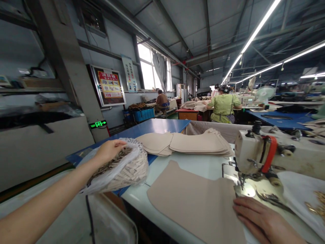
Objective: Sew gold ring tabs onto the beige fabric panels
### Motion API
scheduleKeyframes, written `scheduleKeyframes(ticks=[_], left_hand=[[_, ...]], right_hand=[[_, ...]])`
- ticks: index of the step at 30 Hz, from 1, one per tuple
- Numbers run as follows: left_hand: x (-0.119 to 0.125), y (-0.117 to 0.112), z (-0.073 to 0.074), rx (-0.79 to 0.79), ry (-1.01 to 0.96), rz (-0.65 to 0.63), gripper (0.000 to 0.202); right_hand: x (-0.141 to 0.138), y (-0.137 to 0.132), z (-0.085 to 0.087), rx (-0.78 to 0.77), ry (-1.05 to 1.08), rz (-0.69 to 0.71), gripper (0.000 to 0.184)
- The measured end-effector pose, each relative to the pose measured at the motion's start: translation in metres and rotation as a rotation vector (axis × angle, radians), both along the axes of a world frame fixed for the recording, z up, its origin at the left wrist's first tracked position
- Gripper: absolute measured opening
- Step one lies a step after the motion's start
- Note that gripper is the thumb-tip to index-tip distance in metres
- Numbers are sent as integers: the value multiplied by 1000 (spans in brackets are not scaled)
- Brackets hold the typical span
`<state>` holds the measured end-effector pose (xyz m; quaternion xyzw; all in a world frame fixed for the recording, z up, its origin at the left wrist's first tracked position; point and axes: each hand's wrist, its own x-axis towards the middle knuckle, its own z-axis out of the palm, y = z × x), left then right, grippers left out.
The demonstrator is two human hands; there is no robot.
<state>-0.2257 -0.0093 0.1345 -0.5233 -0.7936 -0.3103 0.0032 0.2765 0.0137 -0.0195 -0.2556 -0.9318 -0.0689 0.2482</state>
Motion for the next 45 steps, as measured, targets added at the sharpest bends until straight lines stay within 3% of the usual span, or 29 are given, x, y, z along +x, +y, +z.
scheduleKeyframes(ticks=[3,6,8,11,13,15,18,23,26,29,33,36,38,41,45], left_hand=[[29,6,-1,69,107,-23,27],[78,18,-22,117,149,-118,28],[119,25,-45,135,190,-317,25],[188,28,-80,298,378,-906,30],[231,26,-97,471,463,-1182,32],[266,24,-106,622,479,-1310,32],[300,25,-112,711,417,-1397,32],[319,39,-122,675,280,-1443,35],[320,45,-128,613,173,-1429,34],[315,52,-126,407,27,-1368,24],[303,69,-116,54,-190,-1138,20],[294,84,-114,-135,-370,-969,24],[291,91,-118,-222,-503,-922,27],[291,96,-128,-287,-668,-909,29],[289,98,-139,-297,-694,-891,29]], right_hand=[[-3,-2,-1,-18,-18,-13,26],[-8,-6,4,-80,-50,-25,28],[-10,-10,12,-186,-68,-51,28],[-10,-20,27,-436,-4,-79,25],[-10,-27,34,-617,185,-149,28],[-11,-31,36,-845,502,-242,34],[-11,-32,33,-1153,888,-188,33],[-7,-29,23,-1283,1232,-244,35],[-8,-27,17,-1287,1284,-247,39],[-7,-24,18,-1265,1226,-246,39],[23,-23,33,-1007,937,-360,24],[66,-17,46,-603,582,-619,17],[93,-8,50,-402,302,-772,21],[114,7,49,-329,-64,-913,24],[112,22,43,-352,-224,-874,22]])
